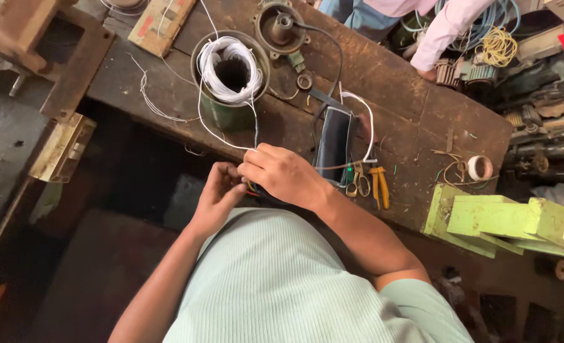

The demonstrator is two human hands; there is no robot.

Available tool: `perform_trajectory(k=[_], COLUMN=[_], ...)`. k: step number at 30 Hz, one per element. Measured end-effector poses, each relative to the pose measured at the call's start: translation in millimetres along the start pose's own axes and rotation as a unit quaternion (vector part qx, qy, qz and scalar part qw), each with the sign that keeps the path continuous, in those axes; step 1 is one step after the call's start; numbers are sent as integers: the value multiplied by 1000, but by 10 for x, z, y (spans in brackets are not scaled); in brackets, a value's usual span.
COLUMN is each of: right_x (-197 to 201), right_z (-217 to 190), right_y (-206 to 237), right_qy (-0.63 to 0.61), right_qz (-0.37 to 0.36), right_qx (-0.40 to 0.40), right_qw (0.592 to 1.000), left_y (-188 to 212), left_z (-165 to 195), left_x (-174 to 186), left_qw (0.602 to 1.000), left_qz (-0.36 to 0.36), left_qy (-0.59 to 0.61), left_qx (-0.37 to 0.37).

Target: The person strips insulation from a multi-colored cable, twists the exposed conductors, and wraps the joint with insulating tape. They then use pliers and wire cutters to trim and adjust the wires on a workbench in a workshop.

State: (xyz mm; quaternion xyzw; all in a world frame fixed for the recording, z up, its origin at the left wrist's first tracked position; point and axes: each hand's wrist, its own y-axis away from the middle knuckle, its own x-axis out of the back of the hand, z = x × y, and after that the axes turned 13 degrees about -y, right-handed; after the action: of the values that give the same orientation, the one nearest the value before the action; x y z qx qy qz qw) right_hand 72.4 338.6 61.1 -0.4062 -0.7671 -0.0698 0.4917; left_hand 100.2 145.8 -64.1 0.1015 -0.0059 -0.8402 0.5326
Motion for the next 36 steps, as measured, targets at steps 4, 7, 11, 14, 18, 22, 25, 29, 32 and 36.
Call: perform_trajectory(k=[4, 7, 11, 14, 18, 22, 25, 29, 32, 36], right_x=[-37, -21, 6, 34, 143, 297, 295, 174, 75, -138], right_z=[-42, -57, -58, -138, -462, -765, -741, -457, -239, -59], right_y=[8, 39, 50, 31, 49, 80, 7, -56, 72, 337], right_qy=[-18, -26, -36, -41, 10, -50, 61, 193, 80, -115], right_qz=[6, 25, 27, 50, 78, 91, 159, 222, 206, 230], right_qx=[-35, -56, -82, -108, -139, -25, 27, -64, -174, -251], right_qw=[999, 998, 996, 992, 987, 994, 985, 954, 960, 933], left_y=[-64, -106, -172, -196, -208, -175, -164, -235, -292, -320], left_z=[14, 54, 104, 131, 97, -4, -32, 104, 244, 345], left_x=[-28, 6, 64, 103, 114, 157, 158, 130, 67, 100], left_qw=[984, 983, 976, 979, 986, 989, 991, 984, 976, 985], left_qz=[-14, -32, -64, -103, -133, -129, -126, -170, -190, -149], left_qy=[-178, -175, -191, -175, -98, 51, 36, 45, 94, 66], left_qx=[-8, -50, -77, -35, 11, 49, -5, -41, -41, -51])
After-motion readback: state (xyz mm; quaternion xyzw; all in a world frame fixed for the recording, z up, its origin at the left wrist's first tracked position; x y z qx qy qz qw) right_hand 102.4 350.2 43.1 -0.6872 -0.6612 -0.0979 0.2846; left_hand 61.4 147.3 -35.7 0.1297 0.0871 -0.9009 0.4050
